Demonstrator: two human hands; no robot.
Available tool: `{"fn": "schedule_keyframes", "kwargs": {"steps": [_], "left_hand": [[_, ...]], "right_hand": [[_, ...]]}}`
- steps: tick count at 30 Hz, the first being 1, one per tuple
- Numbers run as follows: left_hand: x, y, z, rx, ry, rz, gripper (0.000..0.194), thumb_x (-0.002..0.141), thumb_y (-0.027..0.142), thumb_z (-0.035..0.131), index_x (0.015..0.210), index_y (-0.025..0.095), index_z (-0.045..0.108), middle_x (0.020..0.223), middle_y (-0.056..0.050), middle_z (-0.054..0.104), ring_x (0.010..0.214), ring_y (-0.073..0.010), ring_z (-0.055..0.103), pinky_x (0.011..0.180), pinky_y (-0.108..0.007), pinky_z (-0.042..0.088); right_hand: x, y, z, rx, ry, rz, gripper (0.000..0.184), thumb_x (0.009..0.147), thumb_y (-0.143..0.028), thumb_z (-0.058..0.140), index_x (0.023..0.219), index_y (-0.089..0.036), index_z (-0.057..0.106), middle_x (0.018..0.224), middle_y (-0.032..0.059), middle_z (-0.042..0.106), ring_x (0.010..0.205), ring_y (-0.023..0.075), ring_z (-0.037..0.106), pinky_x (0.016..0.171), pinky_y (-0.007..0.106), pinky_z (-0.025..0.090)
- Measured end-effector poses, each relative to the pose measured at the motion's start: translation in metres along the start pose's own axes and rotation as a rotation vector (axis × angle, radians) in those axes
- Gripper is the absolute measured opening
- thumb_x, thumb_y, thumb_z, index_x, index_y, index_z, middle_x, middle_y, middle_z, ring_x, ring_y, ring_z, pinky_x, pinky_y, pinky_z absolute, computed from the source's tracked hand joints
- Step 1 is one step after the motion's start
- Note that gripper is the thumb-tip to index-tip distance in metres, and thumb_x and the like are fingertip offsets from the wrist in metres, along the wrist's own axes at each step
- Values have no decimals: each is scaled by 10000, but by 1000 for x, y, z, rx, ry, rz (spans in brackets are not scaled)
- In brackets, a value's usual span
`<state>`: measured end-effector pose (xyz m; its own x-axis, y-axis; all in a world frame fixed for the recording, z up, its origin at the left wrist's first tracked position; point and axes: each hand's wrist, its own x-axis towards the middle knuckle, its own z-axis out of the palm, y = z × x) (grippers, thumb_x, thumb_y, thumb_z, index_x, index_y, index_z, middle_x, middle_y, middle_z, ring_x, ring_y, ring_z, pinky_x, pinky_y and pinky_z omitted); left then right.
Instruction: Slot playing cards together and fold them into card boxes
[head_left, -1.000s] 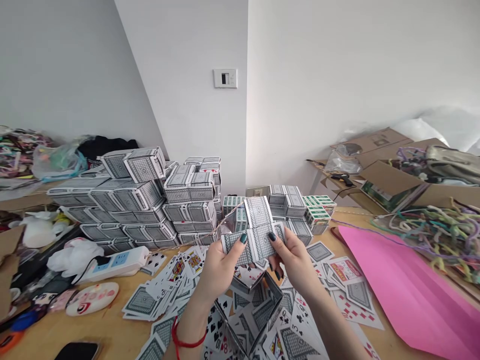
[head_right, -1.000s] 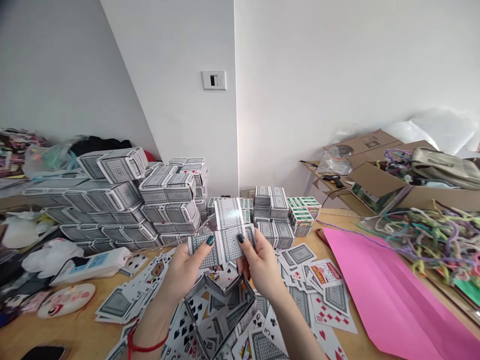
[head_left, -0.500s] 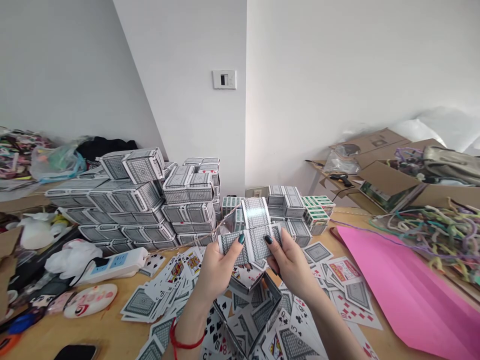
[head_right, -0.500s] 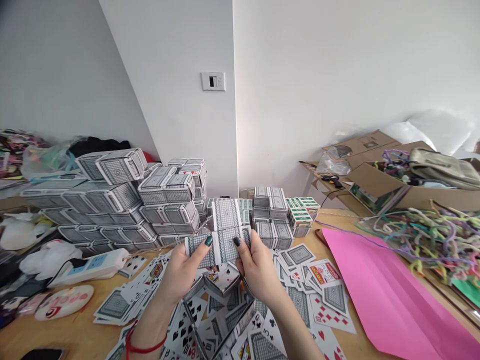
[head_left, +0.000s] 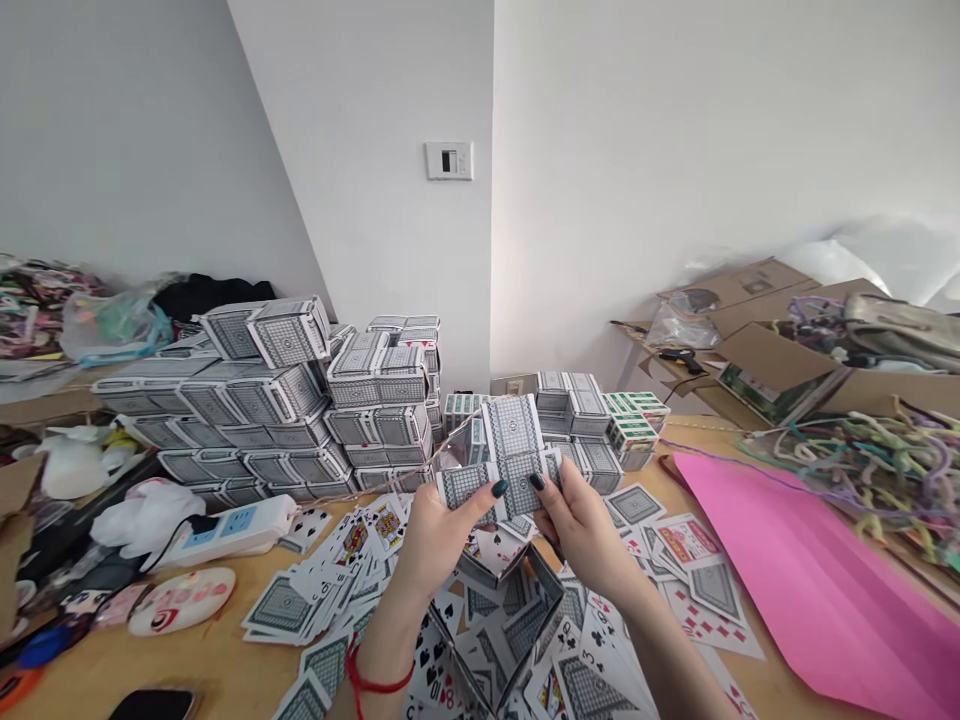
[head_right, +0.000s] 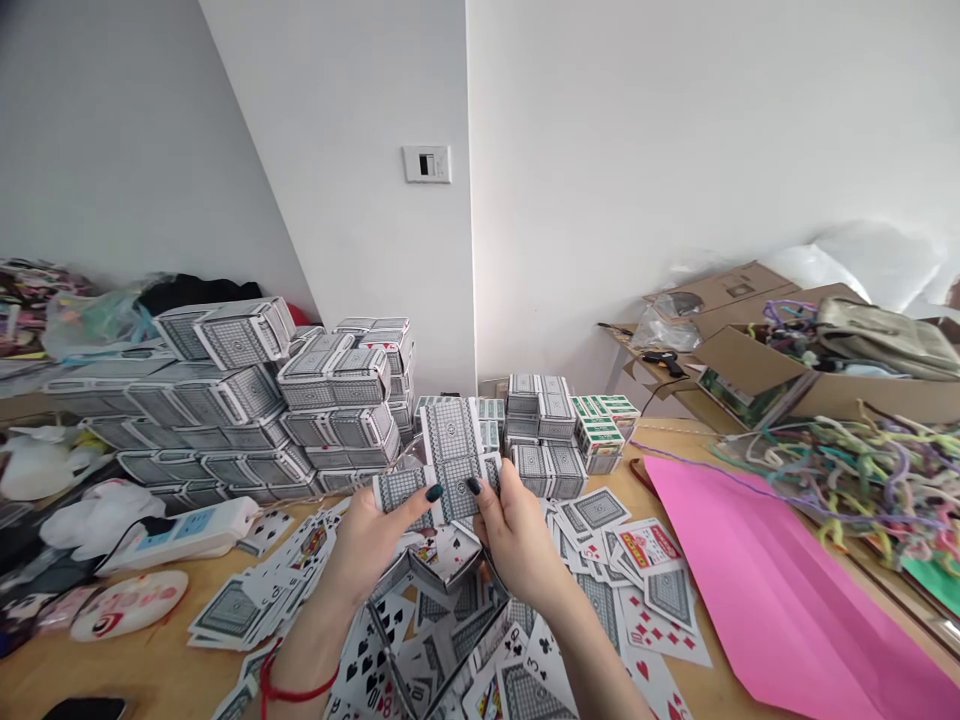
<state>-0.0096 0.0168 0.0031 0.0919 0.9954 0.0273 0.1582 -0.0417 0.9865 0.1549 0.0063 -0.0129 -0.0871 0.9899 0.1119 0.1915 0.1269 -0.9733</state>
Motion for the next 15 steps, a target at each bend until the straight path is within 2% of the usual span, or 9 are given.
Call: {"fn": "schedule_keyframes", "kwargs": {"steps": [3, 5, 7, 9, 12, 15], "left_hand": [[0, -3, 2, 2, 62, 20, 229, 723, 391, 609, 716, 162, 616, 639, -13, 580, 570, -134, 483, 523, -225, 392], [-2, -3, 3, 40, 140, 58, 227, 733, 379, 595, 677, 160, 611, 577, -3, 547, 537, -130, 464, 496, -224, 380], [-4, -2, 5, 105, 231, 108, 224, 738, 368, 581, 655, 162, 611, 532, 7, 514, 515, -126, 445, 487, -225, 376], [-7, 1, 7, 158, 274, 158, 218, 734, 356, 575, 643, 163, 617, 509, 9, 499, 500, -126, 431, 484, -229, 380], [-10, 8, 9, 171, 219, 198, 209, 729, 346, 567, 632, 172, 632, 488, 3, 501, 474, -126, 415, 458, -231, 376], [-12, 14, 8, 137, 118, 182, 185, 733, 339, 566, 668, 181, 638, 498, 4, 499, 456, -120, 400, 440, -228, 362]], "right_hand": [[2, 2, 1, -64, 11, -28, 240, 894, -440, 350, 777, -230, 335, 532, -61, 466, 423, 99, 457, 417, 216, 392], [3, 3, 5, -176, 162, -113, 211, 872, -422, 401, 895, -214, 430, 760, 42, 598, 636, 167, 594, 562, 297, 496], [2, 4, 11, -318, 383, -232, 270, 858, -386, 432, 1051, -203, 480, 1046, 128, 583, 945, 244, 580, 780, 399, 492], [0, 5, 18, -411, 491, -312, 355, 859, -354, 429, 1175, -199, 476, 1209, 145, 523, 1129, 278, 484, 928, 461, 409], [-4, 5, 25, -385, 402, -289, 469, 861, -341, 430, 1305, -194, 397, 1284, 135, 496, 1181, 288, 457, 952, 474, 394], [-5, 1, 24, -239, 263, -184, 487, 867, -355, 427, 1327, -202, 382, 1272, 120, 521, 1142, 288, 502, 914, 458, 432]]}}
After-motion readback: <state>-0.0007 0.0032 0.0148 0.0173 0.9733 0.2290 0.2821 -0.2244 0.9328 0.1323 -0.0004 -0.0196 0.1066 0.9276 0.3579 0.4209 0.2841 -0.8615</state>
